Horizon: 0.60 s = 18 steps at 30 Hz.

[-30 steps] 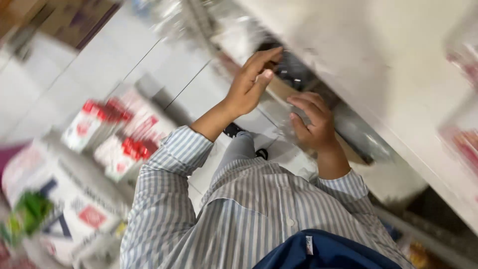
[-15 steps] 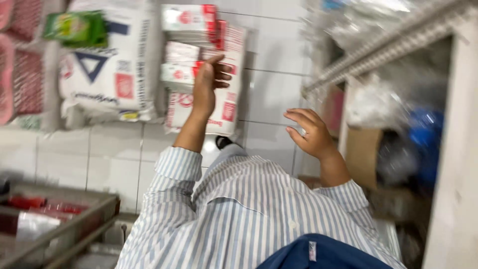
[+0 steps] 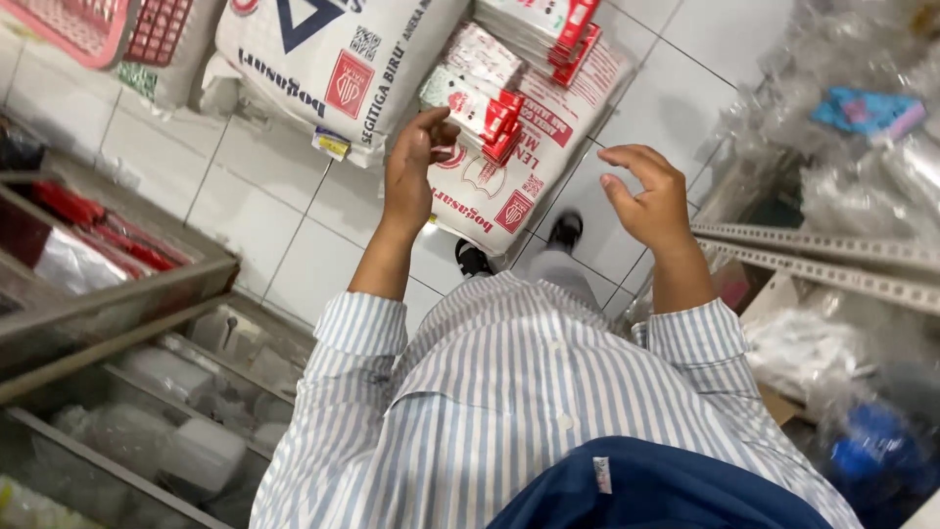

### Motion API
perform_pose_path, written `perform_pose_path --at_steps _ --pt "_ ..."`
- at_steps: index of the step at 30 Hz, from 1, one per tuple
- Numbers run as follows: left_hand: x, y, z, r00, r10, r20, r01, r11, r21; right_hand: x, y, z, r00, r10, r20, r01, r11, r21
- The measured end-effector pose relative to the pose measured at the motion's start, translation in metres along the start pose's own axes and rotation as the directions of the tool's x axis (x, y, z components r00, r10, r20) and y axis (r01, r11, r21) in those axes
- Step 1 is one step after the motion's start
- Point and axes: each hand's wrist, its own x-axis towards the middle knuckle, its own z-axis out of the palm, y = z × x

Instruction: The person handles various plastic bags and small packages by hand, picking them up from shelves and the floor to inspect them before placing them back.

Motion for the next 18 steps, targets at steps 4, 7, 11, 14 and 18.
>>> perform_pose_path --at_steps 4,7,11,14,18 --pt "-0.002 -0.028 -0.005 0.987 -0.084 -0.138 0.094 0.993 0.071 0.06 0.082 0.029 0.994 0.063 0.091 -0.067 0.997 0.032" --pt "-0.005 -0.055 0.001 0.957 -0.132 -0.258 0.163 0.981 0.101 0.108 0.174 0.081 0.969 0.173 0.176 -0.195 0.974 0.114" --pt "0.002 -0.09 0.035 0.875 -0.216 -0.433 0.219 0.975 -0.043 0.165 0.287 0.158 0.922 0.18 0.343 -0.162 0.984 -0.078" --pt "0.006 -0.111 0.059 0.819 -0.285 -0.497 0.305 0.951 -0.042 0.188 0.354 0.211 0.868 0.208 0.45 -0.163 0.977 -0.138" --pt "-0.003 -0.136 0.099 0.728 -0.377 -0.572 0.372 0.919 -0.132 0.225 0.406 0.28 0.844 0.12 0.522 0.015 0.969 -0.246"
